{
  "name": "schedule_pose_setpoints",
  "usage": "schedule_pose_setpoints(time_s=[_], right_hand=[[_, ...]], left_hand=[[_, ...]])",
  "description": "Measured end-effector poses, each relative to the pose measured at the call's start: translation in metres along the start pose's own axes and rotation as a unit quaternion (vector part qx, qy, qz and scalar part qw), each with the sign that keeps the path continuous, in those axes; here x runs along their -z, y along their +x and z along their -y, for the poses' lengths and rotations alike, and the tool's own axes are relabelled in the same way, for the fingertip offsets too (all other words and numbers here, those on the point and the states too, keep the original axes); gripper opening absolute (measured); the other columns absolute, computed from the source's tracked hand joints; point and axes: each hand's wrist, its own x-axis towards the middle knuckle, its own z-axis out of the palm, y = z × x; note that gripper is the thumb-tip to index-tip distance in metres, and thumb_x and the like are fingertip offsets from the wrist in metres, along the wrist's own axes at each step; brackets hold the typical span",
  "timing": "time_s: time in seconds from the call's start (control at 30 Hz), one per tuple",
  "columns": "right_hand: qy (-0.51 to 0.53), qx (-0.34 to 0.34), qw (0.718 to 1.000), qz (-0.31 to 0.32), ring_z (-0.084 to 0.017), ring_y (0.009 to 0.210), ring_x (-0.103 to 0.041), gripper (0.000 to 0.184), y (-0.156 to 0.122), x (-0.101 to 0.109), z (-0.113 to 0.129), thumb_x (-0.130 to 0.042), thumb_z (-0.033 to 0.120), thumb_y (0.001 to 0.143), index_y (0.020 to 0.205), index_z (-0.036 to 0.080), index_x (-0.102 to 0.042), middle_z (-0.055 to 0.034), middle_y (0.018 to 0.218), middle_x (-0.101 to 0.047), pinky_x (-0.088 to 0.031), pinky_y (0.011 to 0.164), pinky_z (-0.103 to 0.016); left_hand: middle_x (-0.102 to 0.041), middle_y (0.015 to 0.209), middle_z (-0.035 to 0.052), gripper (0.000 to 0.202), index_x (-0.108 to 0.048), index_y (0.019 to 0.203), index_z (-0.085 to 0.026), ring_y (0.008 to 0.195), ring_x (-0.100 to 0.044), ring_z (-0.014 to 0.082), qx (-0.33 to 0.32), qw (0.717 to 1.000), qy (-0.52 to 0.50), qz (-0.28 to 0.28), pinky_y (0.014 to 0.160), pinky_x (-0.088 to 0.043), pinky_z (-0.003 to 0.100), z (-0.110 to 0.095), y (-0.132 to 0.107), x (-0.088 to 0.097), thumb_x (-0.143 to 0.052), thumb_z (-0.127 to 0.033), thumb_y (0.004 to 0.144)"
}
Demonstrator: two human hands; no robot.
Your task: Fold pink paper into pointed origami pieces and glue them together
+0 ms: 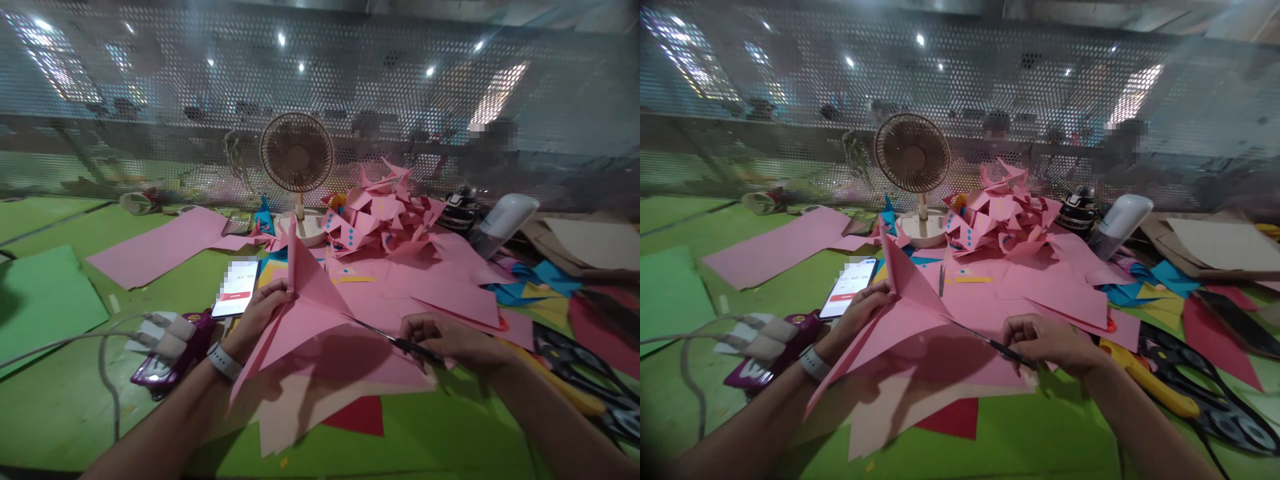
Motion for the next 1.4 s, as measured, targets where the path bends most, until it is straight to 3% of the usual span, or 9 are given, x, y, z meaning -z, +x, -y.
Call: schedule_pose_setpoints(time_s=[0.67, 1.4], right_hand=[[0.011, 0.017, 1.0, -0.011, -0.008, 0.051, -0.051, 0.02, -0.002, -0.002, 0.001, -0.065, 0.03, 0.07, 0.081, 0.014, -0.059, -0.0009, 0.062, -0.062, -0.032, 0.044, -0.015], [0.015, 0.01, 1.0, -0.009, -0.005, 0.043, -0.044, 0.013, 0.0, -0.002, -0.002, -0.063, 0.024, 0.07, 0.077, 0.014, -0.06, 0.0007, 0.058, -0.061, -0.027, 0.037, -0.013]], left_hand=[[-0.058, 0.056, -0.0058, 0.013, -0.057, 0.067, -0.018, 0.048, -0.051, 0.0082, 0.017, 0.999, -0.043, 0.026, 0.046, -0.038, 0.017, 0.011, 0.008, 0.008, -0.066, -0.021, 0.057], [-0.059, 0.058, -0.0043, 0.017, -0.057, 0.068, -0.016, 0.05, -0.051, 0.008, 0.013, 1.0, -0.015, 0.02, 0.047, -0.038, 0.016, -0.004, -0.003, -0.003, -0.067, -0.024, 0.057]])
